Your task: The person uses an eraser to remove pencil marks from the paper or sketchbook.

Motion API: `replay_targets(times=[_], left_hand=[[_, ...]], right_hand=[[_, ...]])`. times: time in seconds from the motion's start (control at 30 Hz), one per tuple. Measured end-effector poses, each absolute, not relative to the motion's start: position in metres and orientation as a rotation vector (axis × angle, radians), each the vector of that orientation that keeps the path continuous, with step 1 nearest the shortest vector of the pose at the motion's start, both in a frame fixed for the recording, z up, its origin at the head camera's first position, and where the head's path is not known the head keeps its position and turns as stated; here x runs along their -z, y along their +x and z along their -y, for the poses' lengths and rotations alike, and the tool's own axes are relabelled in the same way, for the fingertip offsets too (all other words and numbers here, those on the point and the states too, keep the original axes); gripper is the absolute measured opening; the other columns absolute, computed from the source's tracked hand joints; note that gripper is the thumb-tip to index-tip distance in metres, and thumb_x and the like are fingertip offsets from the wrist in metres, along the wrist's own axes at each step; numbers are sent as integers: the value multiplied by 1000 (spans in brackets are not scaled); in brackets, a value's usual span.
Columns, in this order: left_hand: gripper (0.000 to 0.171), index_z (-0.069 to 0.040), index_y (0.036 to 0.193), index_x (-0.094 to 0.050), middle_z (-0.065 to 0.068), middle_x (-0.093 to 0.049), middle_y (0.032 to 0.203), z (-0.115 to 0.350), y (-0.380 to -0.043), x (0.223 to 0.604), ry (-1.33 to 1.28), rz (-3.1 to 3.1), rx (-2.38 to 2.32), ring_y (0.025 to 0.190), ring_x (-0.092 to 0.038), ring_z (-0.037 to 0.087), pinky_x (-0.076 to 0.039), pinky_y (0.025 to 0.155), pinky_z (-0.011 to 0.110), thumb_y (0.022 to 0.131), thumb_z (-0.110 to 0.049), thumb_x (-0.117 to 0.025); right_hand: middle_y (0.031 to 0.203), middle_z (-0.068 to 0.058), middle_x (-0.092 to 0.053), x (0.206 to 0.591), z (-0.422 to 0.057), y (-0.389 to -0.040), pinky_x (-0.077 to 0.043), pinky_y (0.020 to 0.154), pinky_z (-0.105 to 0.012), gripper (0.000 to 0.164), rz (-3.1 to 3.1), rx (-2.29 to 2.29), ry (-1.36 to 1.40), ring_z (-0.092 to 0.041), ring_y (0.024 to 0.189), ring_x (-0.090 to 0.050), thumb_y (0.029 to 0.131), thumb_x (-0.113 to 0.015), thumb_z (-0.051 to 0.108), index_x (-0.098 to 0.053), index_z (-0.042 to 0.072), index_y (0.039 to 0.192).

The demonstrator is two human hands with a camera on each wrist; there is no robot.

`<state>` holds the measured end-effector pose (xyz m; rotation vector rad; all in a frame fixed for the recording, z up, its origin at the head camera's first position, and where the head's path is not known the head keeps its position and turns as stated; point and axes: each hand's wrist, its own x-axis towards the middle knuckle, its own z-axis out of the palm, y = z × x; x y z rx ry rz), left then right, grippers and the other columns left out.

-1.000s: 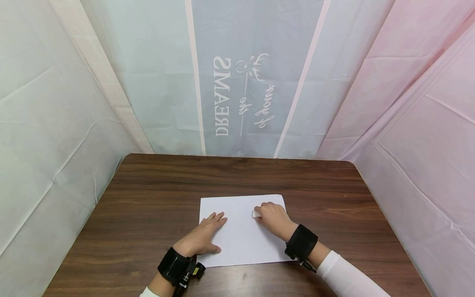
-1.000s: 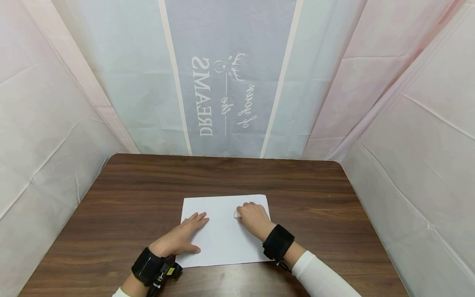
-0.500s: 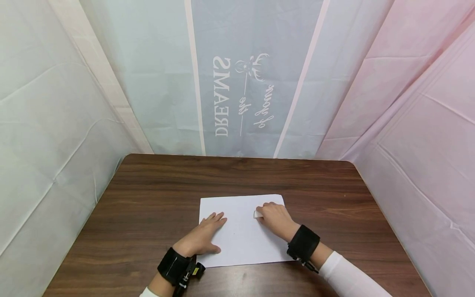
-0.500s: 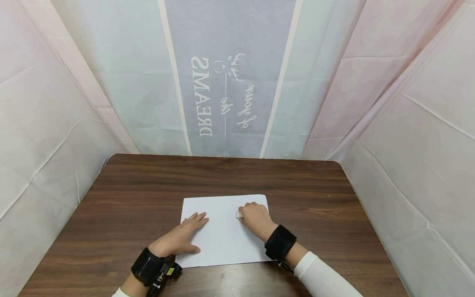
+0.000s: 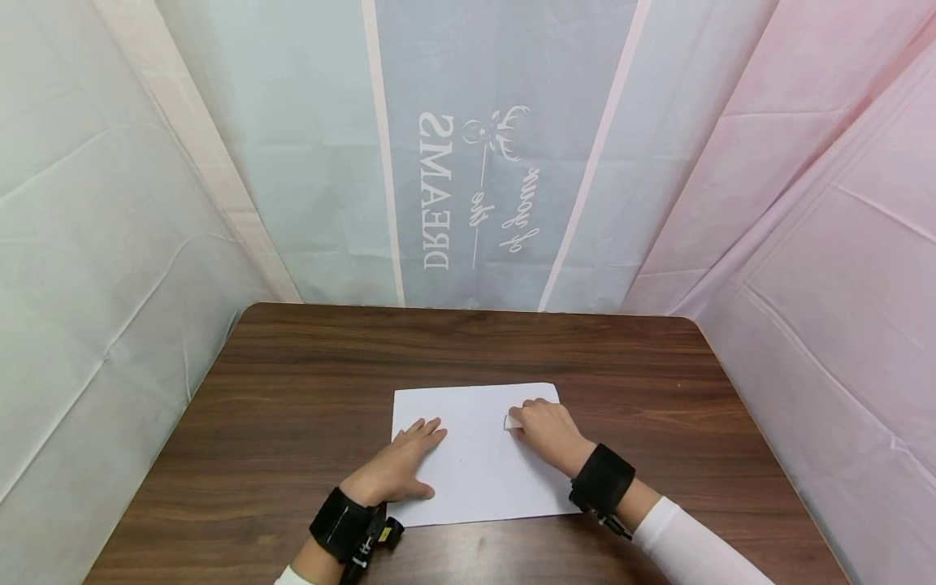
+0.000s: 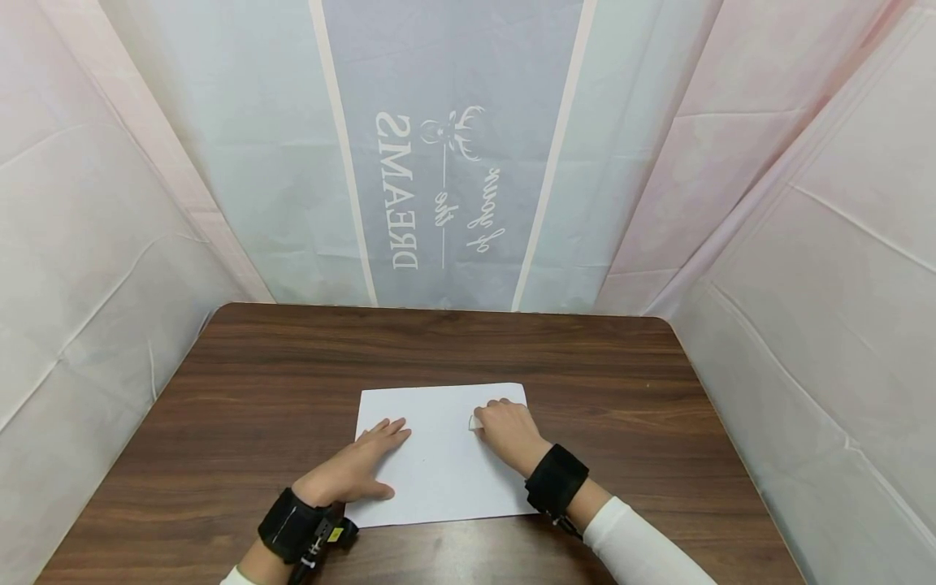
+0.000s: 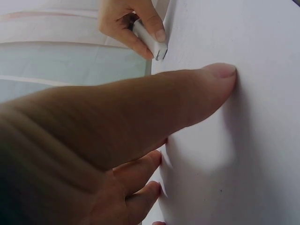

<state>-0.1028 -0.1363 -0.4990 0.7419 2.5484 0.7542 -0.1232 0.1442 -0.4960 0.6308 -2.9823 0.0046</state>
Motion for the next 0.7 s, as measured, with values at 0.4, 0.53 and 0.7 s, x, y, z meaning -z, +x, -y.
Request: replay_targets(times=[0.4, 0.53, 0.7], left_hand=[[88, 0, 148, -48, 20, -37, 161, 136, -102, 498, 745, -2546, -765, 152, -29, 44, -26, 122, 63, 72, -13, -91], [88, 0, 148, -48, 20, -37, 162, 136, -102, 496, 737, -2541, -773, 152, -29, 43, -26, 122, 62, 71, -12, -90], [88, -1, 148, -48, 19, -37, 162, 136, -101, 496, 732, -2538, -771, 153, -28, 42, -25, 123, 61, 72, -12, -90]], right_hand=[[75, -3, -70, 497, -148, -123, -41, 48, -26, 15, 3012, 16, 606, -13, 62, -58, 85, -82, 25, -77, 15, 95], [76, -3, -71, 497, -149, -123, -40, 48, -26, 14, 3023, 1, 595, -13, 63, -57, 85, -82, 25, -77, 15, 95], [75, -3, -71, 496, -148, -123, -39, 48, -26, 14, 3025, -17, 593, -14, 62, -57, 85, -82, 24, -77, 15, 95]])
